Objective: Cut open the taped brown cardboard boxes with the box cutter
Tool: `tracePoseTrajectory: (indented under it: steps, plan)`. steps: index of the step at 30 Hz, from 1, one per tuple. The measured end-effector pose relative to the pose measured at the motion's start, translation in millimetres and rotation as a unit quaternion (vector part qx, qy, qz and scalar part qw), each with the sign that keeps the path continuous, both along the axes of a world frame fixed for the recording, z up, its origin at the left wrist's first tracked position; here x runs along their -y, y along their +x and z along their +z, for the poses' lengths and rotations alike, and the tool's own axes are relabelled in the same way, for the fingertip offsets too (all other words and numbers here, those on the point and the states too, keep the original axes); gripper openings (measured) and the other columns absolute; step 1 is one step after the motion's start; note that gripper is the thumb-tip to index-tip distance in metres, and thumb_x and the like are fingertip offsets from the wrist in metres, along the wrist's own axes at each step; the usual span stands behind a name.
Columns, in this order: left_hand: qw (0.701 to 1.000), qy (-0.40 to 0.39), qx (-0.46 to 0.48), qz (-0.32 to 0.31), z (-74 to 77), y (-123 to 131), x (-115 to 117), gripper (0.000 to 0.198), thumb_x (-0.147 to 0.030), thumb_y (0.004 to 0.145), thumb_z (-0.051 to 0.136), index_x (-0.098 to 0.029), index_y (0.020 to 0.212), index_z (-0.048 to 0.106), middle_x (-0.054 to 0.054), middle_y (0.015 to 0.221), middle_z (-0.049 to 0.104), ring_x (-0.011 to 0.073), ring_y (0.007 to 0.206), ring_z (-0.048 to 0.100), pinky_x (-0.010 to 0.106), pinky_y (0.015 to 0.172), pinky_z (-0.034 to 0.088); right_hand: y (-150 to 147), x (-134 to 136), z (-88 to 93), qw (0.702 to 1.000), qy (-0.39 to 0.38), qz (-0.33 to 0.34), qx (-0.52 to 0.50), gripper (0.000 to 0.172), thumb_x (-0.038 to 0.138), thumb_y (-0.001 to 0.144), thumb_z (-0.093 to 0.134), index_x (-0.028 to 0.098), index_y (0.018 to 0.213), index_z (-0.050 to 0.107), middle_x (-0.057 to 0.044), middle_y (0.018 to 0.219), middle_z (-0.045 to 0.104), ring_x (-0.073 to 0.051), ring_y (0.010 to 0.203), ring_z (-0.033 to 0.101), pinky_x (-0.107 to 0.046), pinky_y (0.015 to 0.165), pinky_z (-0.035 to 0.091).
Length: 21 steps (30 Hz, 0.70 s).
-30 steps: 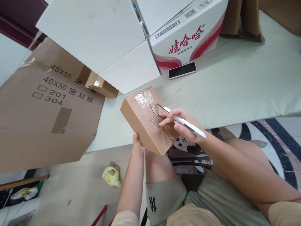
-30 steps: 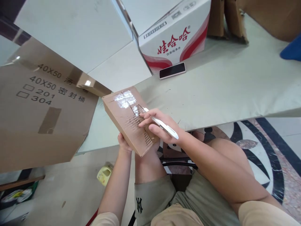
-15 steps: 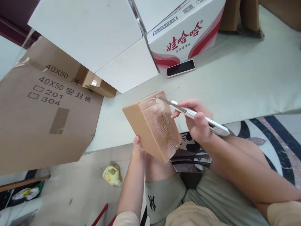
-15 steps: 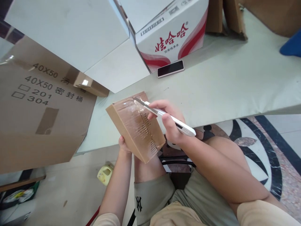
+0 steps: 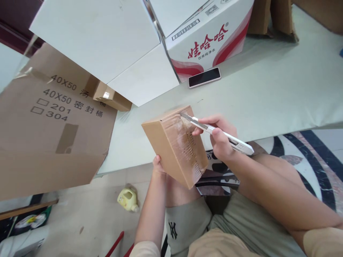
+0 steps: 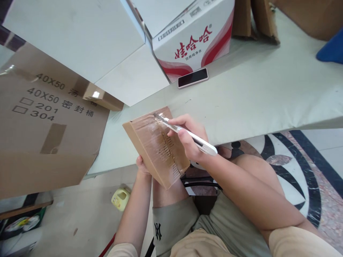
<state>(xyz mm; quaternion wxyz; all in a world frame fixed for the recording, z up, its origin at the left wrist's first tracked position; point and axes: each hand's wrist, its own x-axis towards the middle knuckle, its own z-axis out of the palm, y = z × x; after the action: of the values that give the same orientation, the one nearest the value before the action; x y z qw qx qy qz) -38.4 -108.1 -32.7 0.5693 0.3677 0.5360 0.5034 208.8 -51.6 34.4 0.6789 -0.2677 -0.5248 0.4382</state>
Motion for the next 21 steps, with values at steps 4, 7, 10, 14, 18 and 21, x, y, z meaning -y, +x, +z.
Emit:
tracePoseTrajectory:
  steps: [4, 7, 10, 14, 18, 21]
  plan:
    - [0.997, -0.02, 0.06, 0.037, -14.8, 3.5, 5.3, 0.087, -0.092, 0.064, 0.061, -0.026, 0.119, 0.074, 0.011, 0.123, 0.078, 0.0431, 0.132, 0.064, 0.059, 0.103, 0.058, -3.7, 2.3, -0.4, 0.997, 0.014, -0.039, 0.061, 0.025, 0.045, 0.1, 0.053, 0.027, 0.11, 0.067, -0.002, 0.082, 0.075, -0.019, 0.072, 0.072, -0.036, 0.067, 0.058]
    - [0.995, 0.0, 0.083, 0.058, -18.9, 11.8, 5.8, 0.09, -0.096, 0.068, 0.051, -0.028, 0.123, 0.071, 0.01, 0.134, 0.074, 0.0406, 0.141, 0.057, 0.056, 0.107, 0.057, -4.2, 2.2, 3.1, 0.986, 0.086, -0.046, 0.137, 0.019, 0.034, 0.096, 0.054, 0.026, 0.101, 0.07, -0.004, 0.088, 0.078, -0.02, 0.075, 0.074, -0.035, 0.069, 0.059]
    - [0.996, 0.008, 0.073, 0.048, -13.3, 17.6, 2.9, 0.097, -0.098, 0.068, 0.048, -0.028, 0.133, 0.066, 0.01, 0.144, 0.068, 0.0408, 0.143, 0.055, 0.057, 0.109, 0.056, -1.2, 1.8, 5.4, 0.979, 0.087, -0.035, 0.183, 0.02, 0.031, 0.094, 0.053, 0.025, 0.098, 0.071, -0.005, 0.091, 0.079, -0.02, 0.077, 0.074, -0.033, 0.069, 0.059]
    - [0.995, 0.002, 0.078, 0.057, 5.1, 19.5, -2.6, 0.092, -0.095, 0.07, 0.052, -0.029, 0.133, 0.067, 0.009, 0.142, 0.069, 0.0407, 0.144, 0.054, 0.06, 0.111, 0.054, 4.1, -0.2, 5.2, 0.993, 0.06, -0.013, 0.103, 0.025, 0.044, 0.099, 0.052, 0.027, 0.096, 0.071, -0.001, 0.074, 0.071, -0.017, 0.059, 0.065, -0.032, 0.056, 0.054]
    - [0.992, 0.033, 0.102, 0.074, 23.3, 18.2, -11.1, 0.081, -0.09, 0.078, 0.054, -0.035, 0.136, 0.065, 0.006, 0.153, 0.062, 0.0406, 0.149, 0.048, 0.066, 0.11, 0.052, 7.4, -10.8, 4.7, 0.992, -0.029, -0.127, -0.005, 0.035, 0.061, 0.099, 0.054, 0.032, 0.114, 0.064, -0.003, 0.09, 0.072, -0.019, 0.07, 0.069, -0.038, 0.066, 0.058]
    - [0.997, 0.019, 0.045, 0.056, 28.9, 19.3, -18.0, 0.071, -0.081, 0.086, 0.056, -0.037, 0.14, 0.062, 0.005, 0.158, 0.057, 0.0407, 0.149, 0.048, 0.07, 0.108, 0.051, 7.4, -18.9, 1.6, 0.99, -0.095, -0.088, 0.05, 0.041, 0.068, 0.098, 0.054, 0.031, 0.116, 0.057, -0.004, 0.098, 0.075, -0.021, 0.081, 0.074, -0.042, 0.081, 0.059]
